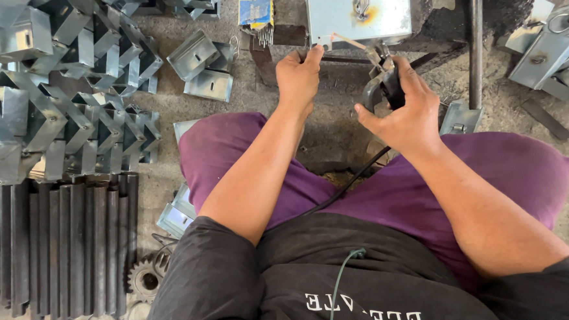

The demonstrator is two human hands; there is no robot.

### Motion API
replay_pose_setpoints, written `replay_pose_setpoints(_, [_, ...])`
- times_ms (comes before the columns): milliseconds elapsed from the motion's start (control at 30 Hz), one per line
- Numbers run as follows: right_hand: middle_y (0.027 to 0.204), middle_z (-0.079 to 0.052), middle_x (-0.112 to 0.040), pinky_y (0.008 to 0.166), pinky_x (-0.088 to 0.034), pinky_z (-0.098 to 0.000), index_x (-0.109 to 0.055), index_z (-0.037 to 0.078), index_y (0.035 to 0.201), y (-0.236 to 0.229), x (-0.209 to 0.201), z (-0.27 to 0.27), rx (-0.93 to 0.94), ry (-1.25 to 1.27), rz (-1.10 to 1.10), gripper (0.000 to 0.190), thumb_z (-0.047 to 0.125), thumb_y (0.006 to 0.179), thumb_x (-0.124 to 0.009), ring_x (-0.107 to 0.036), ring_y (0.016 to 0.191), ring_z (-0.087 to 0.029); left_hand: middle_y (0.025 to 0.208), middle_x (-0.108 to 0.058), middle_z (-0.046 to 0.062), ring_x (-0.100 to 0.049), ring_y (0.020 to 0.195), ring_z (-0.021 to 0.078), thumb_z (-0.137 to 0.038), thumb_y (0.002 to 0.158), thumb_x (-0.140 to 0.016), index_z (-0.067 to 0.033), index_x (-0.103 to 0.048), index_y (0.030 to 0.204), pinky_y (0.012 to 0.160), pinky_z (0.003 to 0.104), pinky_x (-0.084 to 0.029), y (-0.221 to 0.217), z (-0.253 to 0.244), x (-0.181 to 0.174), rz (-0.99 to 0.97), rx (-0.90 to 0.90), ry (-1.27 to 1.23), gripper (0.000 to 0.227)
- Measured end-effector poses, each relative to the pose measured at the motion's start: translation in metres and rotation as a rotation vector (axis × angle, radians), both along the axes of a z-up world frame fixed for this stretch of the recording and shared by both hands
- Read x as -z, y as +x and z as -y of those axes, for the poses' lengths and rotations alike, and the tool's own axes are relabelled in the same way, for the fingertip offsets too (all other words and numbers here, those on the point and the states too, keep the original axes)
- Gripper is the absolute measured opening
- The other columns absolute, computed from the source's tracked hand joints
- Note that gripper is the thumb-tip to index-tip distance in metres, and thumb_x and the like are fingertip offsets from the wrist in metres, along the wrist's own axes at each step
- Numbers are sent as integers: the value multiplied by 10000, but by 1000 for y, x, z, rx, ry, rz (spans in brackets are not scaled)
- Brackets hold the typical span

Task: The person sits on the floor and welds small metal pieces onto larger metal brackets using a handheld welding tool. They pick up brackets and small metal pieces, position them, and weld them together, creating bright sparks. The person places the finished brackets on the floor and repeats the process with new pieces.

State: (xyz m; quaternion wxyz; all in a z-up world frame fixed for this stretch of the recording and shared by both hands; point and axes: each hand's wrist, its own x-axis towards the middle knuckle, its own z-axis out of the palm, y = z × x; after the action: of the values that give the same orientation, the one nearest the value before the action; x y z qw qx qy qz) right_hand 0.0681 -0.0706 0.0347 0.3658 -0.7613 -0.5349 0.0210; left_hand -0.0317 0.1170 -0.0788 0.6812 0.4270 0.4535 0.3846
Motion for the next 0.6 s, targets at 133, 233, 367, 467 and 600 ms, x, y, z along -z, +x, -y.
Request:
replay_pose_setpoints(133, [1143,-193,-687,856,-594,-391,-519,-54,1455,0,1,-1,-48,13,8,883,252,747,-950,-722,993,-307,637,-514,-44,-403,564,51,-187,905,-760,-58,-593,700,478,288,-318,0,0,0,-9,-7,4,295])
replay_pose_setpoints(233, [1131,-185,-689,855,-594,-389,-516,-53,1454,1,0,0,-36,25,14,880,257,753,-949,-720,984,-302,646,-529,-44,-409,566,51,-178,899,-750,-62,-632,711,485,285,-314,1,-1,0,20,2,6,250])
replay_pose_setpoints(367, [1091,-164,-690,860,-588,-398,-518,-46,1464,3,1,2,-28,16,18,848,260,796,-942,-715,965,-295,654,-539,-45,-418,578,51,-181,899,-755,-55,-627,708,492,284,-327,1,0,2,28,0,12,262])
replay_pose_setpoints(467, [1098,-176,-690,856,-587,-407,-525,-51,1450,3,2,1,-40,6,9,862,267,768,-946,-711,959,-306,642,-528,-41,-412,570,56,-191,893,-764,-54,-600,693,480,290,-327,0,1,2,-23,-14,9,293])
replay_pose_setpoints(600, [1145,-197,-689,876,-588,-411,-520,-56,1454,6,3,1,-45,50,39,876,271,763,-947,-710,1000,-325,649,-533,-46,-419,584,52,-199,886,-765,-57,-608,696,489,290,-333,4,-1,0,-19,-19,25,285])
